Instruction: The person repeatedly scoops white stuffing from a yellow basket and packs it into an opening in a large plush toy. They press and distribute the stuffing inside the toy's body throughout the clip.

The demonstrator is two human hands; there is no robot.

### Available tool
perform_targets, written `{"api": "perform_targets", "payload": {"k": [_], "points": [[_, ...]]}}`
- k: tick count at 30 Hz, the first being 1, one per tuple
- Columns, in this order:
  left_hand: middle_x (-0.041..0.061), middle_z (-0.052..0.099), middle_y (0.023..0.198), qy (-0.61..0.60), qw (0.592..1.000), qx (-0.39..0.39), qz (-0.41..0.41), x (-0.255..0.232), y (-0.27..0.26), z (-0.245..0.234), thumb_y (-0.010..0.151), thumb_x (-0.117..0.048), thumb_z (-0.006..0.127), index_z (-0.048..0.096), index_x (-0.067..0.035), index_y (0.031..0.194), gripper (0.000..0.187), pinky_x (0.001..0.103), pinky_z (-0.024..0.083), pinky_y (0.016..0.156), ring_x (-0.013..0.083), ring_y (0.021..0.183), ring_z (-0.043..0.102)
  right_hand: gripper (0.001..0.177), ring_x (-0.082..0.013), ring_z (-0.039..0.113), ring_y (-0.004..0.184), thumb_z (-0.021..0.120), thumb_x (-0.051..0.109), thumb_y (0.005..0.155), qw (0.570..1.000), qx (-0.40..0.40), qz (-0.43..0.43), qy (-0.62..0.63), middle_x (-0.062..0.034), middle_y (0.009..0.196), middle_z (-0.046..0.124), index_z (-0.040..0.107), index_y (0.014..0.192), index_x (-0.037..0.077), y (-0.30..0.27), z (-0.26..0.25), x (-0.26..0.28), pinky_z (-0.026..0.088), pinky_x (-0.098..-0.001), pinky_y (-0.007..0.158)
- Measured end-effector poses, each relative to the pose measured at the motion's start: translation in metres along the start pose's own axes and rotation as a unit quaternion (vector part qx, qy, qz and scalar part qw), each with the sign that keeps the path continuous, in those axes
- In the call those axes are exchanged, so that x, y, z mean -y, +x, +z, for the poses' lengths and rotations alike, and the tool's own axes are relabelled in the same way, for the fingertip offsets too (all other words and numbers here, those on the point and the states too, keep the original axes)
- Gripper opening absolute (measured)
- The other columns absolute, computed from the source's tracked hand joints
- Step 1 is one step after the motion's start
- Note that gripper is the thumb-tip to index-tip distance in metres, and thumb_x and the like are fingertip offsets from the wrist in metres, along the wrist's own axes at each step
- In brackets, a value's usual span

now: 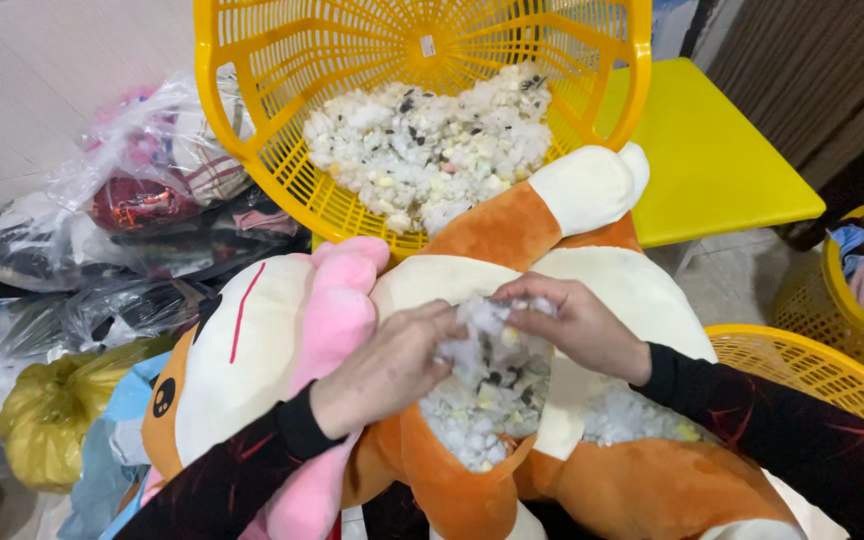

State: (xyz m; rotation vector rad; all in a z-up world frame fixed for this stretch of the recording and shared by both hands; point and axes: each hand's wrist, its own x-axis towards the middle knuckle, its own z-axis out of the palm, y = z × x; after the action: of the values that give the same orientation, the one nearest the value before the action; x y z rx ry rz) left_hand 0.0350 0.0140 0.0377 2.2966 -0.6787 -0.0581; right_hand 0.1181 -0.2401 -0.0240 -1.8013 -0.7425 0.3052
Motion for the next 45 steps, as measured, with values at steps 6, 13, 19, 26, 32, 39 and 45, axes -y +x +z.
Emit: {"api": "perform_targets", "payload": {"k": [6, 13, 19, 26, 32, 39, 45], "points": [[0.022, 0.043, 0.15, 0.065, 0.997, 0.02, -0.035, -0.022, -0.031, 0.009, 0.076, 0.006, 0.059, 0.057, 0.0, 0.124, 0.049, 0.043, 0.055, 0.092, 0.0399, 0.11, 0.066, 0.079, -0.0324, 0.042, 0.141, 0.081, 0.018, 0.079, 0.983, 0.031, -0.092, -0.153, -0.018, 0.153, 0.036, 0.042, 0.147, 0.007, -0.03, 0.008, 0.016, 0.043, -0.0394, 0.108], [0.029, 0.027, 0.161, 0.122, 0.992, -0.026, 0.03, -0.035, -0.053, 0.015, 0.074, -0.008, 0.064, 0.046, 0.002, 0.147, 0.076, 0.053, 0.036, 0.111, 0.0451, 0.14, 0.041, 0.096, -0.0459, 0.009, 0.152, 0.073, 0.043, 0.088, 0.927, 0.108, -0.161, -0.321, -0.0308, 0.164, 0.005, 0.021, 0.156, -0.002, -0.051, 0.022, 0.02, 0.02, -0.052, 0.117], [0.031, 0.041, 0.154, 0.239, 0.967, 0.05, 0.072, 0.001, -0.043, 0.054, 0.094, -0.029, 0.05, 0.053, 0.011, 0.137, 0.059, 0.057, 0.019, 0.122, 0.0405, 0.15, 0.033, 0.085, -0.0445, 0.01, 0.152, 0.057, 0.051, 0.098, 0.862, 0.199, -0.196, -0.424, -0.0335, 0.162, 0.016, 0.029, 0.152, -0.009, -0.042, 0.035, -0.003, 0.011, -0.054, 0.118], [0.025, 0.043, 0.153, 0.402, 0.898, 0.177, -0.029, 0.036, -0.007, 0.081, 0.095, -0.037, 0.043, 0.06, 0.008, 0.133, 0.061, 0.059, 0.006, 0.121, 0.0365, 0.148, 0.031, 0.076, -0.0279, 0.034, 0.141, 0.046, 0.059, 0.096, 0.767, 0.23, -0.197, -0.566, -0.0158, 0.153, 0.048, 0.053, 0.134, -0.006, -0.005, 0.03, -0.018, 0.008, -0.0683, 0.115], [0.024, 0.048, 0.15, 0.484, 0.824, 0.278, -0.103, 0.042, 0.013, 0.077, 0.099, -0.037, 0.046, 0.073, -0.005, 0.123, 0.048, 0.069, -0.002, 0.117, 0.0424, 0.143, 0.037, 0.041, -0.0323, 0.05, 0.127, 0.048, 0.045, 0.098, 0.689, 0.227, -0.121, -0.678, -0.0133, 0.124, 0.065, 0.076, 0.103, 0.016, 0.022, 0.037, -0.006, 0.007, -0.0728, 0.118], [0.016, 0.074, 0.106, 0.459, 0.845, 0.246, -0.122, 0.041, 0.005, 0.069, 0.096, -0.029, 0.053, 0.079, -0.008, 0.103, 0.034, 0.071, 0.003, 0.121, 0.04, 0.116, 0.063, 0.044, -0.0324, 0.055, 0.121, 0.055, 0.048, 0.099, 0.747, 0.22, -0.106, -0.618, -0.0131, 0.113, 0.064, 0.07, 0.106, 0.007, 0.022, 0.041, 0.009, 0.016, -0.0684, 0.121], [0.02, 0.069, 0.11, 0.359, 0.932, 0.055, -0.02, 0.018, -0.011, 0.046, 0.086, -0.026, 0.063, 0.077, -0.006, 0.088, 0.024, 0.059, 0.035, 0.109, 0.0366, 0.105, 0.066, 0.061, -0.0351, 0.05, 0.126, 0.069, 0.044, 0.082, 0.861, 0.053, -0.208, -0.462, -0.0206, 0.138, 0.052, 0.058, 0.132, 0.009, -0.031, 0.012, 0.012, 0.033, -0.0542, 0.104]]}}
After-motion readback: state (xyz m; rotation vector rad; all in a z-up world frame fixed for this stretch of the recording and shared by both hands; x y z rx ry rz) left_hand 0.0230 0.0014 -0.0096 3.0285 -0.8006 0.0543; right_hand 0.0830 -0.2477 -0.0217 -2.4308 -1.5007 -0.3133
